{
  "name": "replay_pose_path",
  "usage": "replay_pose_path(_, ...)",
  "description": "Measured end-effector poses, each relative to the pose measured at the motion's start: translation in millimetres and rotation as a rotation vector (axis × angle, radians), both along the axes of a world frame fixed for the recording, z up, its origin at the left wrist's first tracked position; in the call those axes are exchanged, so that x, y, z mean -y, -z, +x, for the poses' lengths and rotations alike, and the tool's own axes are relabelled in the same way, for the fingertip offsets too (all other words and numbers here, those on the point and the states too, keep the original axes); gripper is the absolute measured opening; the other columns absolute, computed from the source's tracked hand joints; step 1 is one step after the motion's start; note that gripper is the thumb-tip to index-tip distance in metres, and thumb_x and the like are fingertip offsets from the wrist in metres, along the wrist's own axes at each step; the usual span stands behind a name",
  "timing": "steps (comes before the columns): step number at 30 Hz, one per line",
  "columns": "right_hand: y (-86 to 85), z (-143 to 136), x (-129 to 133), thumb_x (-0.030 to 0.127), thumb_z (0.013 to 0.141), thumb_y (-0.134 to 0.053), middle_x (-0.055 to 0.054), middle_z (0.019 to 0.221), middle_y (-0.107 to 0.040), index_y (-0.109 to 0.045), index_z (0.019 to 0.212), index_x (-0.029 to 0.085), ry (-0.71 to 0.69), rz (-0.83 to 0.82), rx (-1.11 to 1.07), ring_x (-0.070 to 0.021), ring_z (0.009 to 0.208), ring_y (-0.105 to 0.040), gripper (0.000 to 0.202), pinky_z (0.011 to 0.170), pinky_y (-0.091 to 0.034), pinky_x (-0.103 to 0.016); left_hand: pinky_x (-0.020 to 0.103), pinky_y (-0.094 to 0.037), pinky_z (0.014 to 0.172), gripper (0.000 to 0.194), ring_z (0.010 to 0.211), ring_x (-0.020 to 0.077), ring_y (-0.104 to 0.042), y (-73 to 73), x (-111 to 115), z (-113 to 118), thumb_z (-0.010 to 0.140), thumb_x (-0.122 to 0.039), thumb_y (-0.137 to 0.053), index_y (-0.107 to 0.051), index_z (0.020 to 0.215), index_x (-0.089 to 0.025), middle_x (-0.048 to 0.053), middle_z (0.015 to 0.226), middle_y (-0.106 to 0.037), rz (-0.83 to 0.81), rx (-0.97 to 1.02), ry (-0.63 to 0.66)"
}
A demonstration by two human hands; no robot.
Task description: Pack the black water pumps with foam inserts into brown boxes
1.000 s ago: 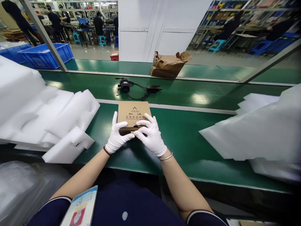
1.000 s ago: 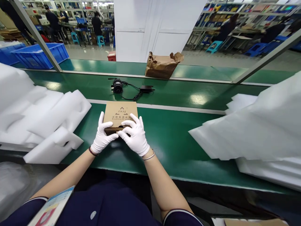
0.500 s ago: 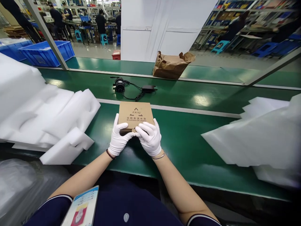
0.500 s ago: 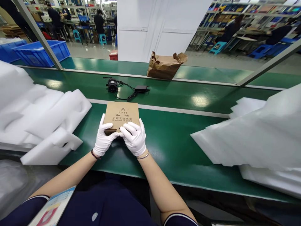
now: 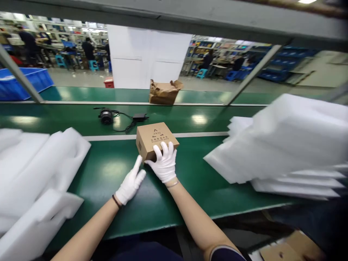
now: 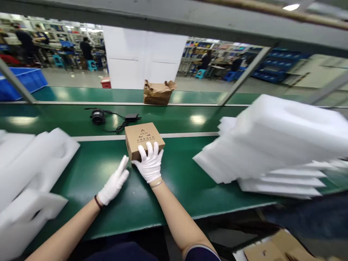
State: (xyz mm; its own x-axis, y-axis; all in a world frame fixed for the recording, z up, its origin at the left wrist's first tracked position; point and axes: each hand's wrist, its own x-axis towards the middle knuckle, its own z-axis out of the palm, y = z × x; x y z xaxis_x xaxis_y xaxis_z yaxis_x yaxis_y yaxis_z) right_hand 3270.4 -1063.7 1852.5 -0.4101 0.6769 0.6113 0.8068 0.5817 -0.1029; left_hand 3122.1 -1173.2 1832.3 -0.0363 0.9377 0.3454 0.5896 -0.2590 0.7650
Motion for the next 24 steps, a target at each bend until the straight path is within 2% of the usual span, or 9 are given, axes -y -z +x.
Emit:
replay_pose_path(3,-21.5,13,-80,0.053,0.081,-0.071,-0.020,0.154,-0.035,-0.045,0.145,0.023,0.117,-0.140,0.096,-0.0477,0.146,-0.014,0.075,0.107,-0.023,-0.074,0.065,-0.028,0.117,0.056,0.142,0.0382,-0.040,12.7,1,6,0.095,-0.046,-0.052,-0.052,0.143,-0.018,0.018,0.150,-0.048,-0.105,-0.523,0.089)
replay_pose_path(6,-66.2,16,-152,0.037,0.091,-0.062,-0.018,0.162,-0.022,-0.032,0.154,0.021,0.208,-0.266,0.177,-0.0421,0.149,-0.010,0.071,0.110,-0.022,-0.071,0.061,-0.033,0.116,0.047,0.140,0.0354,-0.045,18.6,0,5,0.097,-0.044,-0.049,-0.060,0.136,-0.022,0.011,0.148,-0.052,-0.045,-0.767,0.147)
replay_pose_path(9,-111.7,16,-170,0.019,0.098,-0.041,-0.018,0.160,-0.029,-0.037,0.150,0.015,0.383,-0.368,0.164,-0.0364,0.146,-0.024,0.052,0.111,-0.027,-0.064,0.056,-0.038,0.114,0.048,0.138,0.0337,-0.047,21.8,-2,0,0.097,-0.043,-0.045,-0.061,0.136,-0.021,0.011,0.148,-0.052,0.005,-0.866,0.140)
replay_pose_path(12,-141.3,25,-125,0.039,0.097,-0.049,-0.011,0.140,-0.055,-0.051,0.136,0.017,0.317,-0.186,0.109,-0.0288,0.125,-0.049,0.045,0.098,-0.045,-0.045,0.055,-0.038,0.113,0.048,0.138,0.0352,-0.046,27.9,-6,-8,0.097,-0.040,-0.041,-0.063,0.134,-0.018,0.013,0.146,-0.055,0.050,-0.957,0.130)
replay_pose_path(16,-165.9,75,-5,0.046,0.103,-0.028,0.002,0.101,-0.070,-0.069,0.098,0.023,0.075,0.025,0.236,-0.0153,0.103,-0.060,0.048,0.087,-0.045,-0.028,0.061,-0.035,0.110,0.048,0.137,0.0400,-0.043,40.6,-18,-22,0.095,-0.023,-0.032,-0.074,0.118,-0.022,0.011,0.140,-0.060,0.146,-1.044,0.268)
replay_pose_path(18,-179.7,137,61,0.051,0.102,-0.032,0.000,0.093,-0.073,-0.072,0.091,0.022,0.216,-0.087,0.223,-0.0167,0.096,-0.064,0.050,0.077,-0.045,-0.027,0.061,-0.036,0.109,0.049,0.137,0.0399,-0.043,46.1,-22,-28,0.092,-0.020,-0.032,-0.076,0.114,-0.024,0.011,0.139,-0.060,0.156,-1.046,0.311)
replay_pose_path(20,-193.2,224,115,0.052,0.098,-0.042,-0.003,0.097,-0.074,-0.074,0.092,0.023,0.570,-0.222,0.202,-0.0201,0.095,-0.067,0.043,0.076,-0.046,-0.029,0.060,-0.037,0.109,0.048,0.137,0.0380,-0.044,50.1,-24,-33,0.091,-0.022,-0.034,-0.075,0.116,-0.024,0.011,0.140,-0.059,0.143,-1.025,0.309)
replay_pose_path(22,-201.0,322,152,0.046,0.092,-0.050,-0.005,0.100,-0.074,-0.075,0.098,0.024,0.897,-0.543,0.268,-0.0242,0.092,-0.068,0.034,0.076,-0.048,-0.033,0.060,-0.036,0.110,0.049,0.137,0.0372,-0.044,52.5,-25,-37,0.091,-0.023,-0.033,-0.075,0.117,-0.025,0.011,0.139,-0.060,0.140,-0.985,0.307)
replay_pose_path(24,-198.9,409,176,0.048,0.078,-0.066,-0.012,0.117,-0.071,-0.072,0.118,0.019,1.012,-0.898,0.334,-0.0315,0.106,-0.065,0.050,0.087,-0.050,-0.038,0.060,-0.037,0.110,0.050,0.136,0.0370,-0.046,52.9,-27,-40,0.089,-0.022,-0.032,-0.077,0.112,-0.026,0.009,0.135,-0.063,0.130,-0.911,0.316)
